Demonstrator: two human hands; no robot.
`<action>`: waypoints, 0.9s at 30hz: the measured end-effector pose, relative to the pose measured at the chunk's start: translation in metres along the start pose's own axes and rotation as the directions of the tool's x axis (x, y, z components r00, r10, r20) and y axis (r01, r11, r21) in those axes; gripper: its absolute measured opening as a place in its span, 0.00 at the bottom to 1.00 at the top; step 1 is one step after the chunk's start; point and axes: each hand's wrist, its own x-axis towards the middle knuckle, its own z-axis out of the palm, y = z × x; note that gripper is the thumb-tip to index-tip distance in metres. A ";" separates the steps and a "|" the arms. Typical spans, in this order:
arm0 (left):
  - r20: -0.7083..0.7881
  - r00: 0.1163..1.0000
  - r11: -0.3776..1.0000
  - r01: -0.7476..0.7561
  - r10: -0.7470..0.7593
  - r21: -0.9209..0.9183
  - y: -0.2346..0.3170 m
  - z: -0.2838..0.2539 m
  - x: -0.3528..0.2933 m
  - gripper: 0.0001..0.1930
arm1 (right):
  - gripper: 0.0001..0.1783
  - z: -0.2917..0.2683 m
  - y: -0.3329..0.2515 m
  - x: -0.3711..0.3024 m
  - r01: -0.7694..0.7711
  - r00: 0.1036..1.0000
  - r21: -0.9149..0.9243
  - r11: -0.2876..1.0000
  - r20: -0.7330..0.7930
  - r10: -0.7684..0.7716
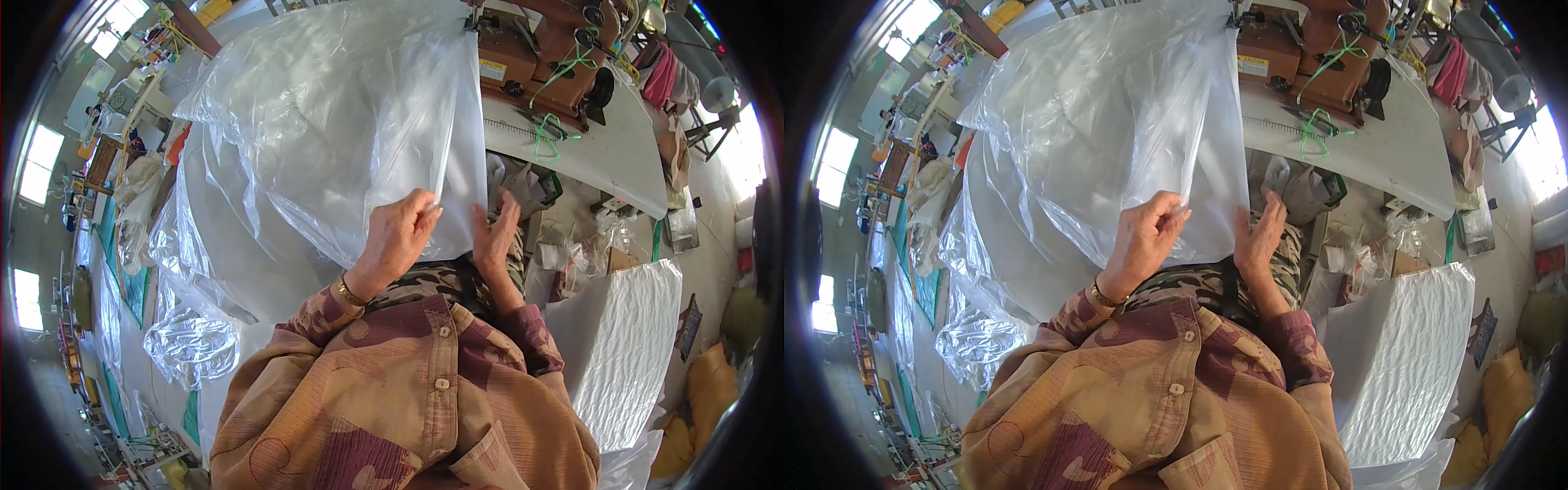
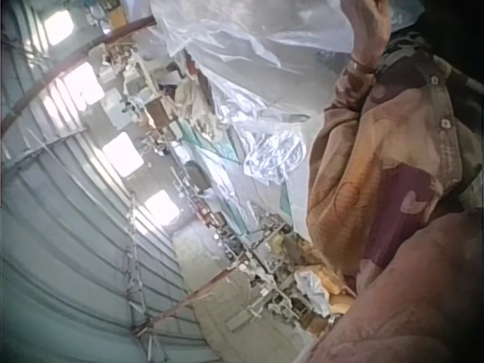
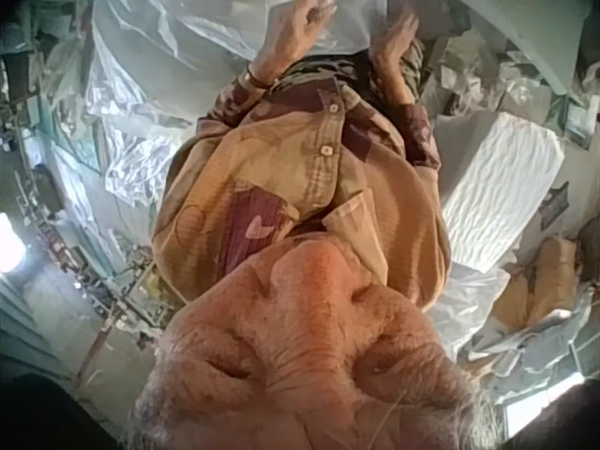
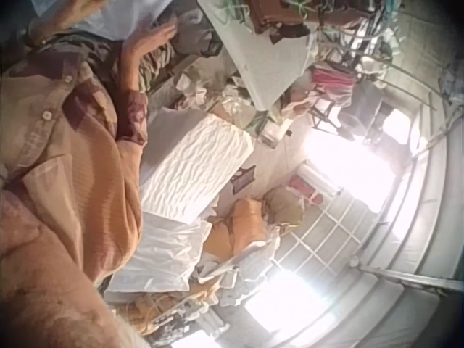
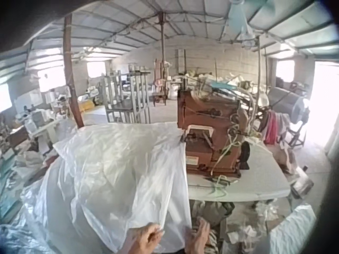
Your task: The person aligns the edges of a large white plastic sheet and sews them together using a sewing machine. They repeatedly guide the material through the machine, adjust the folds, and cut the thread to separate the finished sections.
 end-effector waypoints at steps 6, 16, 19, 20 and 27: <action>0.003 0.962 0.940 -0.269 0.275 0.211 0.006 -0.003 0.007 0.07 | 0.04 -0.023 -0.046 0.000 -0.040 0.892 0.099 0.994 0.452 -0.010; -0.006 0.952 0.922 -0.294 0.305 0.251 0.000 -0.007 0.004 0.07 | 0.11 -0.033 -0.099 -0.012 0.550 0.701 0.221 0.805 0.403 -0.589; -0.037 0.958 0.934 -0.270 0.286 0.233 -0.003 -0.008 0.001 0.07 | 0.13 -0.033 -0.100 -0.014 0.594 0.671 0.224 0.773 0.393 -0.629; -0.037 0.960 0.937 -0.261 0.276 0.232 -0.003 -0.009 0.001 0.07 | 0.13 -0.031 -0.099 -0.014 0.601 0.663 0.228 0.766 0.393 -0.637; 0.032 0.984 0.978 -0.180 0.178 0.103 -0.003 -0.015 -0.002 0.05 | 0.13 -0.019 -0.098 -0.016 0.693 0.612 0.214 0.688 0.330 -0.719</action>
